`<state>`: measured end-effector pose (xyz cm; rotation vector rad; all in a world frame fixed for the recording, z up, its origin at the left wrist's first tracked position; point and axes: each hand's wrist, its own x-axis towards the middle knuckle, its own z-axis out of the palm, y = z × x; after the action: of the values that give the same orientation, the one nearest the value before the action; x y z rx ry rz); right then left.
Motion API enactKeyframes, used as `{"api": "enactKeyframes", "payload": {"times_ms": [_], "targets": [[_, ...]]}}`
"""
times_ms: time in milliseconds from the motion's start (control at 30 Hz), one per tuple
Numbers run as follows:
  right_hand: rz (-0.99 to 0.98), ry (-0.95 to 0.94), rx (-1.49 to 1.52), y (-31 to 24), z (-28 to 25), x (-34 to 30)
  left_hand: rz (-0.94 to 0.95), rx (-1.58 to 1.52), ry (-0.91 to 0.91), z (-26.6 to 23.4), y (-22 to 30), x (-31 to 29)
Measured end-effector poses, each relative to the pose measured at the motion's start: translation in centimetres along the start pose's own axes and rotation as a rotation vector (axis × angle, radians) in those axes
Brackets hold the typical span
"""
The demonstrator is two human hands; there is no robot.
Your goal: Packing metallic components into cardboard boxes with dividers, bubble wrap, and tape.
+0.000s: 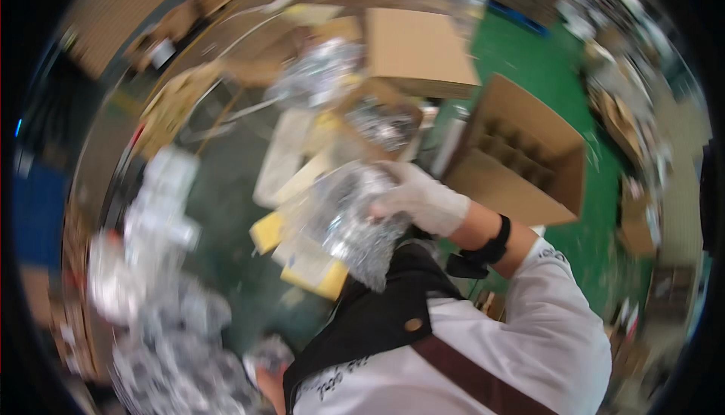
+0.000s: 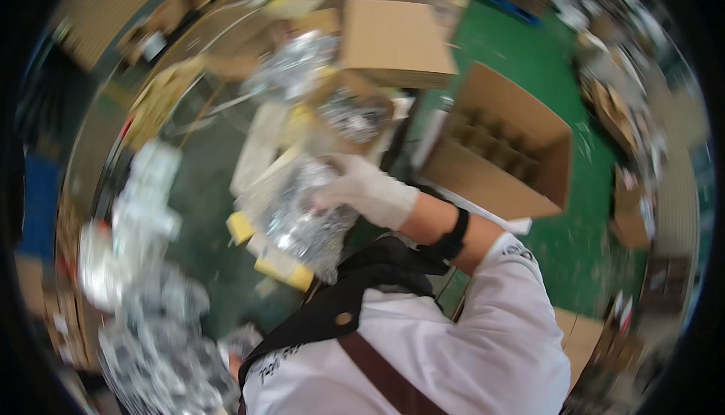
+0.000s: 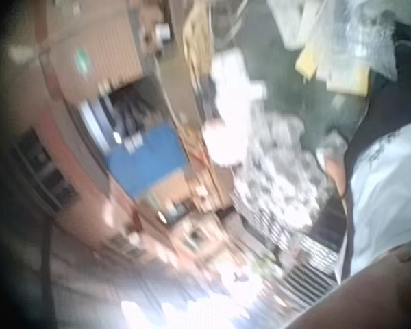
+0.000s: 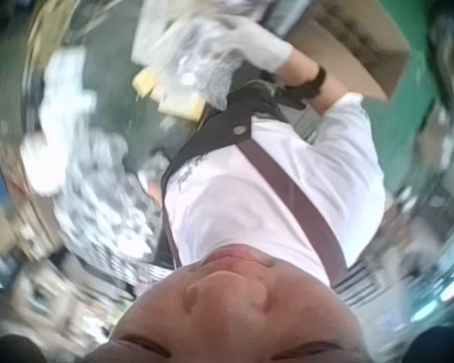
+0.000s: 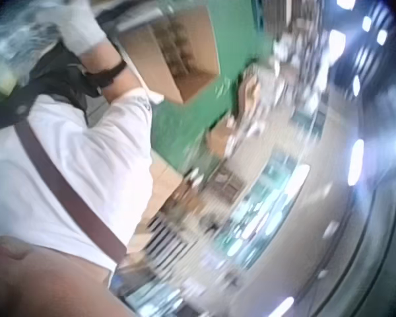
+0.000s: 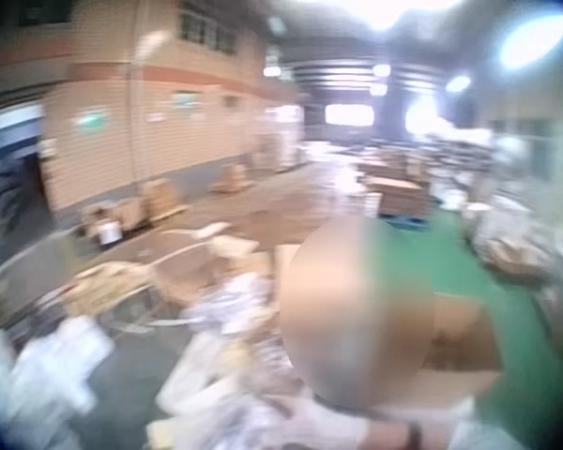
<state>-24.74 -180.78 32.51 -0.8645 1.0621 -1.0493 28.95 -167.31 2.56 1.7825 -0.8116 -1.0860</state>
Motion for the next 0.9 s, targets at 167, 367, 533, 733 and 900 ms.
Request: {"api": "enactKeyframes", "payload": {"times_ms": [167, 367, 533, 733, 900], "targets": [[-0.244, 0.674, 0.562, -1.1, -25.7, -12.6, 0.618, 0.696, -0.247, 8.5, 8.8, -0.7], [-0.06, 1.056, 0.12, 3.4, -49.1, -9.9, 0.481, 0.612, -0.539, 38.2, 37.2, -17.6], [0.459, 1.122, -0.936, 11.3, -56.9, -0.9, 0.708, 0.733, -1.25, 62.2, 43.2, -22.0], [0.505, 0.896, -1.053, 17.9, -61.1, 1.0, 1.114, 1.202, -1.58, 85.4, 33.4, -28.7], [0.429, 0.629, -0.803, 15.2, -63.9, -1.9, 1.009, 1.651, -1.446, 93.6, 21.2, -28.6]]}}
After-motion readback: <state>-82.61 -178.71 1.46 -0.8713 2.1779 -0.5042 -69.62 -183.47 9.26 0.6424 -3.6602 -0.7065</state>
